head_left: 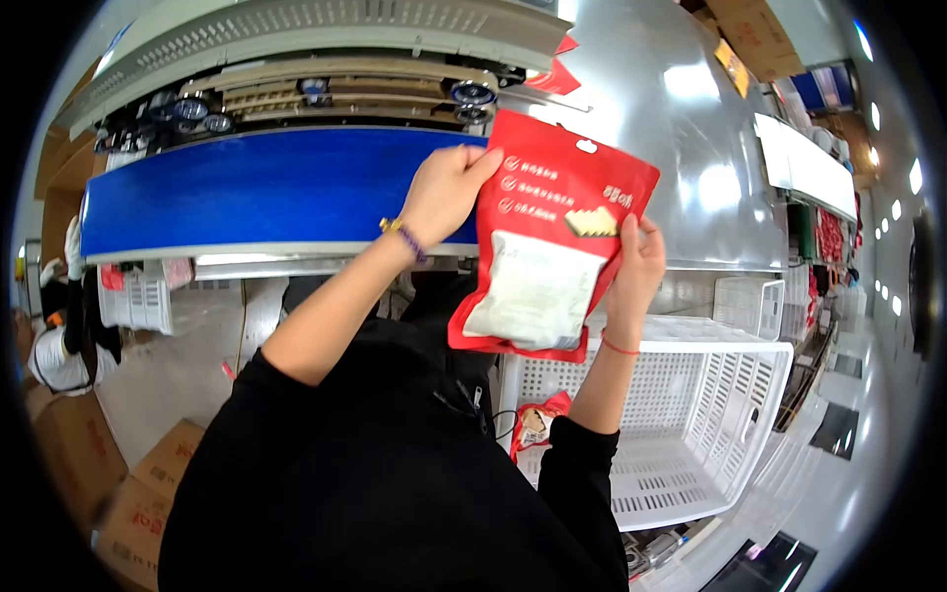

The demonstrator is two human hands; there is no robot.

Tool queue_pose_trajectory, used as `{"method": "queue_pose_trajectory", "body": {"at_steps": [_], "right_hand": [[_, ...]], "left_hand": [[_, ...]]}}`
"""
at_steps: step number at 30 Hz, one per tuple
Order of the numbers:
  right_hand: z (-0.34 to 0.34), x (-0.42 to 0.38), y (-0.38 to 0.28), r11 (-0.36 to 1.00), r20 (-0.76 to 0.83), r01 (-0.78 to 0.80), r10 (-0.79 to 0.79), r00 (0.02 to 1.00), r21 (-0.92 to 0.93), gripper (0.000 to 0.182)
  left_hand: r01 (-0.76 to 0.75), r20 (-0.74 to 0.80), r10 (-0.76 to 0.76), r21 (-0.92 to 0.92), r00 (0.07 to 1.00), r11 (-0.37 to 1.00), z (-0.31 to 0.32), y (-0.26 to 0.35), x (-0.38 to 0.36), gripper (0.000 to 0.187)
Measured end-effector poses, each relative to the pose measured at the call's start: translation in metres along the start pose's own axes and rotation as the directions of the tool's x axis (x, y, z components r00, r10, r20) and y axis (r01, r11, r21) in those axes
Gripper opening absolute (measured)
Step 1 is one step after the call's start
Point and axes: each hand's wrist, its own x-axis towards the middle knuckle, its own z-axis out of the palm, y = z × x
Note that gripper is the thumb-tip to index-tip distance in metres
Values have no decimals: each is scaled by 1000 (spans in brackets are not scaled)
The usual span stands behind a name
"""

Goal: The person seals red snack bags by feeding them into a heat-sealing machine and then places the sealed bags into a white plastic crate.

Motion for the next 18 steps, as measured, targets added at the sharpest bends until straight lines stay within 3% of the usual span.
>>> {"method": "queue_pose_trajectory", "body": {"at_steps": [1, 3, 5, 9, 11, 15, 18], "right_hand": [[-1, 11, 0, 1000, -14, 23, -23, 1000, -20, 18], [5, 30, -6, 998, -4, 46, -46, 999, 33, 20], [13, 48, -6, 997, 21, 65, -66, 998, 32, 23], [29, 64, 2, 994, 107, 108, -106, 989, -13, 27], [43, 61, 2, 996, 103, 84, -81, 991, -30, 28], [75, 47, 2, 999, 165, 47, -48, 985, 8, 30], [94, 35, -4, 994, 255, -13, 41, 966, -113, 31]], "left_hand": [[-3, 6, 4, -84, 1000, 996, 5, -5, 9, 37], [153, -46, -158, -94, 986, 984, 8, 9, 21, 33], [236, 39, -233, -230, 972, 944, 3, 22, 31, 18], [219, -42, -236, -248, 971, 944, -14, 24, 36, 18], [211, -130, -235, -178, 963, 961, -27, 22, 34, 29], [180, -214, -193, -80, 958, 980, -58, 15, 23, 33], [216, -288, -164, 162, 944, 963, -92, 9, 13, 42]]}}
